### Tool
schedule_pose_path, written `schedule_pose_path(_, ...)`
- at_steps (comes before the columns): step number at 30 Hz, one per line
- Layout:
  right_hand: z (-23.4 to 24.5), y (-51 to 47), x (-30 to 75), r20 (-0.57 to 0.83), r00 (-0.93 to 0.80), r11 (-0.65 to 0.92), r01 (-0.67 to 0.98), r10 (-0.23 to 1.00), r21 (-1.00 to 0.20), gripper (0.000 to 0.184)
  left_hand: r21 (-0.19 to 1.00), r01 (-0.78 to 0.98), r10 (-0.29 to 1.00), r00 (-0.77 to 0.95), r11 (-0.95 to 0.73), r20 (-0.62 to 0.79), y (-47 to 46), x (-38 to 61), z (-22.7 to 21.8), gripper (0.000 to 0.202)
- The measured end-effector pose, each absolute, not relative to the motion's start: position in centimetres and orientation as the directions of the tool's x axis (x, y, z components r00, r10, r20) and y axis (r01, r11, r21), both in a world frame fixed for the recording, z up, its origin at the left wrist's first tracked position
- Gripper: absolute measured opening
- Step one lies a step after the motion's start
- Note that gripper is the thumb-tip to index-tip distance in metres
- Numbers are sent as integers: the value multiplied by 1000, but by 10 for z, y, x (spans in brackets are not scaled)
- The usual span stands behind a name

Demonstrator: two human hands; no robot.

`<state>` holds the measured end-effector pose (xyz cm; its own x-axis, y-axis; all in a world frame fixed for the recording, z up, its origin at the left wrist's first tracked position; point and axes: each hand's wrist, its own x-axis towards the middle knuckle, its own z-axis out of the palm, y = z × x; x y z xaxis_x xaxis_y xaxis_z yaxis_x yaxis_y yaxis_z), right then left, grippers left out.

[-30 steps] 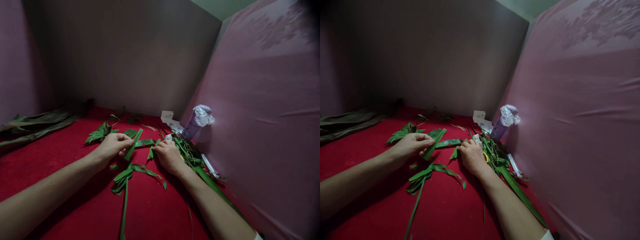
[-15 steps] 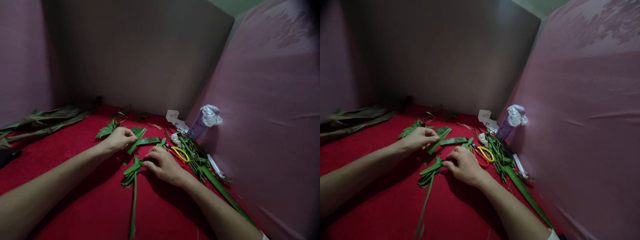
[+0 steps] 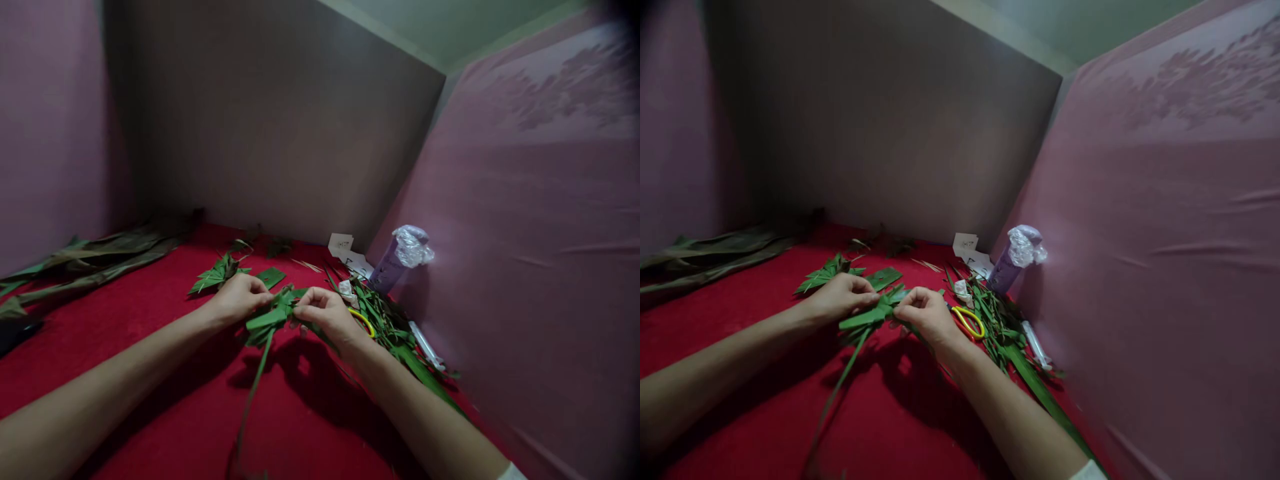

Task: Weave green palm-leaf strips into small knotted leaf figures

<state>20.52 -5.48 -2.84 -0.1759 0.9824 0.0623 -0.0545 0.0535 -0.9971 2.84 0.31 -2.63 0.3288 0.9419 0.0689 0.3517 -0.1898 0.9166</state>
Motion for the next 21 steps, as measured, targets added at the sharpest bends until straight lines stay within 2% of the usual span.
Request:
schedule_pose_path(5, -45, -59, 213, 19, -61, -3, -351, 998, -936, 17, 927, 273, 907, 399, -257, 134, -6, 32, -18, 24)
schedule_pose_path(10, -52, -56, 221, 62, 29, 69, -440, 998, -895, 16, 997, 36, 878, 476, -73, 47, -21, 42, -16, 22)
schedule_pose_path(16, -58, -56, 218, 67, 49, 82, -405, 997, -911, 19, 1000, 4, 875, 484, -5, 2, -24, 53, -29, 24)
schedule_pose_path(19, -59, -56, 217, 131, 63, 143, -267, 989, -953, 17, 999, 37, 915, 403, -35, 17, -26, 55, -28, 21)
schedule_pose_path(21, -59, -56, 218, 221, 120, 234, -111, 968, -966, 18, 985, 97, 932, 349, -143, 101, -29, 54, -25, 17)
